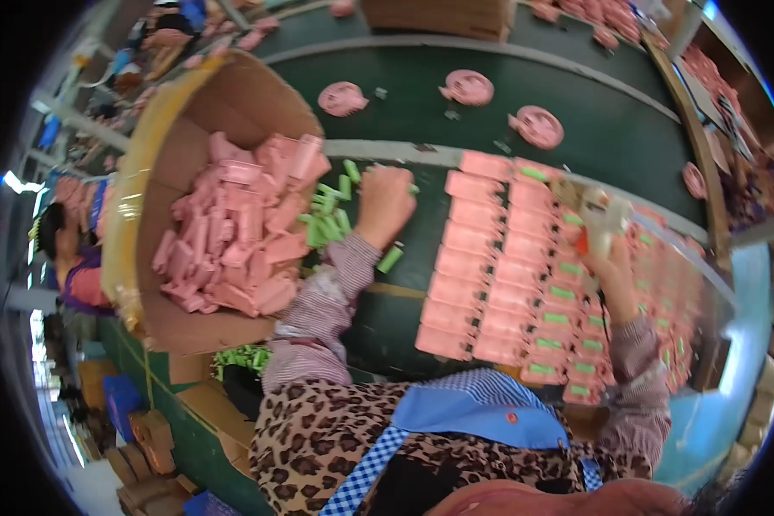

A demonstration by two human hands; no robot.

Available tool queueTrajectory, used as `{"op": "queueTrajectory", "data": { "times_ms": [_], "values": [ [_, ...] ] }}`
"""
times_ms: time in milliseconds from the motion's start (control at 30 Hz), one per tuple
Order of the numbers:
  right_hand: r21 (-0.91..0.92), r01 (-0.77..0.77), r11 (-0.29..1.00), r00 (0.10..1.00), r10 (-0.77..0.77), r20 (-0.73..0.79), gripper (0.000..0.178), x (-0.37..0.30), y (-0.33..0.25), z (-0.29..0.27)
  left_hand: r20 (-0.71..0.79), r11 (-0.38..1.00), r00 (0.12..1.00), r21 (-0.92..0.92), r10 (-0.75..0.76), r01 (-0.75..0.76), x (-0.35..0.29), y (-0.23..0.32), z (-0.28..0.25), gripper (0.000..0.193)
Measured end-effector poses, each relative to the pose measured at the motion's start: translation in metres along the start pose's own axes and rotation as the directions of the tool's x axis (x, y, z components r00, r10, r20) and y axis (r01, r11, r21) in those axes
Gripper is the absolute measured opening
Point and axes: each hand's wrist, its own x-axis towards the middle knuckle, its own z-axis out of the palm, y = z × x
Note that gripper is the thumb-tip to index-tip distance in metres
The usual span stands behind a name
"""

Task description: The person assembles electronic components into plastic housings using a hot glue gun, securing the components inside the housings with hot glue.

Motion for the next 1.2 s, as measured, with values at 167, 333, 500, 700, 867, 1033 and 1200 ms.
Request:
{"op": "queueTrajectory", "data": {
  "times_ms": [167, 333, 500, 700, 867, 1033, 1200],
  "values": [
    [0.040, 0.010, 0.999, 1.000, -0.011, 0.024, 0.035, -0.008, -0.012, 0.008, 0.024, 0.778, 0.961, -0.582, -0.277, 0.238, 0.002, 0.015, -0.033, 0.019],
    [0.112, -0.057, 0.992, 0.997, 0.051, 0.057, 0.040, -0.019, -0.038, 0.007, 0.211, 0.092, 0.962, -0.969, -0.175, 0.230, 0.009, 0.048, -0.068, 0.010],
    [0.358, 0.022, 0.934, 0.988, -0.074, 0.135, 0.051, -0.026, -0.062, 0.017, 0.429, -0.257, 0.903, -0.869, 0.036, 0.423, 0.009, 0.102, -0.060, 0.010],
    [0.691, -0.079, 0.718, 0.971, -0.102, 0.217, 0.059, -0.032, -0.068, 0.029, 0.558, -0.545, 0.792, -0.595, 0.247, 0.590, -0.001, 0.158, -0.036, 0.013],
    [0.762, -0.187, 0.620, 0.957, -0.060, 0.284, 0.063, -0.028, -0.048, 0.024, 0.581, -0.588, 0.792, -0.579, 0.188, 0.565, -0.002, 0.168, -0.018, 0.014],
    [0.760, -0.195, 0.620, 0.972, 0.019, 0.234, 0.065, -0.026, -0.051, 0.018, 0.570, -0.409, 0.807, -0.707, 0.153, 0.577, -0.003, 0.161, -0.015, 0.017],
    [0.706, -0.218, 0.674, 0.973, 0.089, 0.215, 0.067, -0.020, -0.057, 0.016, 0.601, -0.360, 0.784, -0.704, 0.157, 0.612, -0.005, 0.167, -0.019, 0.017]
  ]
}}
